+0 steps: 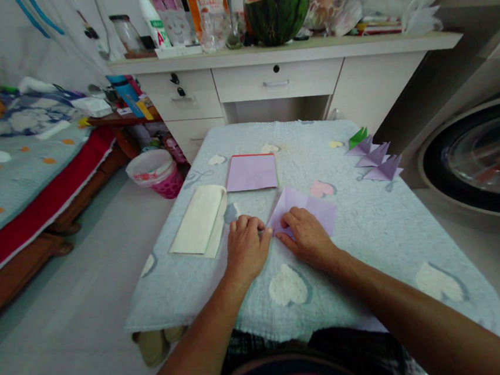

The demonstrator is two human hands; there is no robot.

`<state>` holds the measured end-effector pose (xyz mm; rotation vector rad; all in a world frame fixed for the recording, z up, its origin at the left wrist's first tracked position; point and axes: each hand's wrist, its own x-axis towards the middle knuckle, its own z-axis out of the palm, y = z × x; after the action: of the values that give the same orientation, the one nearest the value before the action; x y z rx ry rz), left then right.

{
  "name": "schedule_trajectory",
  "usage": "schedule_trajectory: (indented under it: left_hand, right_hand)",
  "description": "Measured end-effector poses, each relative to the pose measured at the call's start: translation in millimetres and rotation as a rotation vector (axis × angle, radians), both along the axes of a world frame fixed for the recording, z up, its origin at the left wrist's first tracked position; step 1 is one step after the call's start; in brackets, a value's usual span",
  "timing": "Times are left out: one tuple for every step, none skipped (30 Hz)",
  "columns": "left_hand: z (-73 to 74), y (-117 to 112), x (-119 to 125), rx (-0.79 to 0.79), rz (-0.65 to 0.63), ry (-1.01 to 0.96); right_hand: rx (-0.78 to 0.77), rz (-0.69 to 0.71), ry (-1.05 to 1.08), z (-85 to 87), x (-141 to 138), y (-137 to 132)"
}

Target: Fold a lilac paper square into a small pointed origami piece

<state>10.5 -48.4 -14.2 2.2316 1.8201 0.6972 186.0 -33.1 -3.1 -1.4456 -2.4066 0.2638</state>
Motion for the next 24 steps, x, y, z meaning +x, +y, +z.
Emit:
schedule_trajectory:
  left_hand:
    - [0.8, -0.3, 2.5, -0.002, 0.029, 0.015]
    - [1.6, -0.6, 4.8, -0.006, 0.052, 0.031]
    - [2.4, -1.0, 6.8, -0.009, 0.07, 0.047]
    - [3.2, -1.4, 8.4, -0.012, 0.081, 0.061]
    - [3.9, -1.7, 9.6, -0.013, 0.087, 0.072]
    - [4.5, -2.0, 10.3, -0.015, 0.089, 0.08]
    - [5.0, -2.2, 10.6, -0.016, 0.087, 0.086]
    - [5.3, -2.4, 10.6, -0.016, 0.084, 0.089]
    - [5.5, -2.4, 10.5, -0.015, 0.082, 0.093]
    - [5.6, -2.5, 10.4, -0.014, 0.082, 0.097]
    - [5.5, -2.5, 10.2, -0.014, 0.083, 0.1]
    - [5.3, -2.4, 10.1, -0.015, 0.085, 0.103]
    - [5.0, -2.4, 10.0, -0.016, 0.087, 0.104]
    - [4.6, -2.3, 10.0, -0.018, 0.087, 0.103]
    - [4.1, -2.1, 9.9, -0.019, 0.086, 0.1]
    - [3.6, -2.0, 9.8, -0.019, 0.084, 0.095]
    - [3.1, -1.8, 9.6, -0.019, 0.083, 0.089]
    - [2.6, -1.6, 9.3, -0.018, 0.081, 0.083]
    - [2.1, -1.5, 9.0, -0.017, 0.078, 0.078]
    - [1.6, -1.3, 8.6, -0.017, 0.074, 0.074]
    - [1.3, -1.2, 8.2, -0.017, 0.072, 0.072]
    - [0.9, -1.1, 7.8, -0.018, 0.07, 0.071]
    - [0.7, -0.9, 7.5, -0.018, 0.068, 0.072]
    - [0.5, -0.8, 7.2, -0.017, 0.066, 0.075]
  right_hand:
    - [0.004, -0.003, -0.003, -0.5, -0.1, 0.1]
    - [0.006, -0.007, -0.006, -1.0, -0.2, 0.3]
    - [0.007, -0.01, -0.008, -1.3, -0.3, 0.5]
    - [0.008, -0.014, -0.008, -1.5, -0.3, 0.7]
    - [0.006, -0.015, -0.004, -1.5, -0.3, 0.7]
    - [0.004, -0.016, 0.002, -1.3, -0.3, 0.7]
    - [0.002, -0.017, 0.011, -1.1, -0.3, 0.5]
    - [0.0, -0.019, 0.021, -0.8, -0.4, 0.2]
    - [-0.002, -0.021, 0.032, -0.8, -0.6, -0.2]
    - [-0.001, -0.026, 0.04, -0.9, -0.9, -0.7]
    - [0.003, -0.033, 0.047, -1.3, -1.4, -1.2]
    - [0.011, -0.043, 0.051, -1.9, -2.0, -1.6]
    - [0.021, -0.054, 0.052, -2.7, -2.6, -2.1]
    - [0.03, -0.065, 0.051, -3.4, -3.1, -2.6]
    - [0.037, -0.072, 0.049, -4.1, -3.4, -2.9]
    - [0.042, -0.079, 0.047, -4.7, -3.5, -3.3]
    - [0.044, -0.084, 0.044, -5.0, -3.2, -3.5]
    - [0.046, -0.088, 0.04, -5.2, -2.5, -3.7]
    - [0.047, -0.092, 0.036, -5.3, -1.5, -3.9]
    - [0.047, -0.097, 0.03, -5.2, 0.0, -4.0]
    - [0.048, -0.102, 0.024, -5.1, 1.9, -4.2]
    - [0.046, -0.105, 0.018, -4.8, 4.1, -4.3]
    - [0.042, -0.109, 0.011, -4.6, 6.5, -4.5]
    - [0.036, -0.11, 0.003, -4.2, 9.1, -4.7]
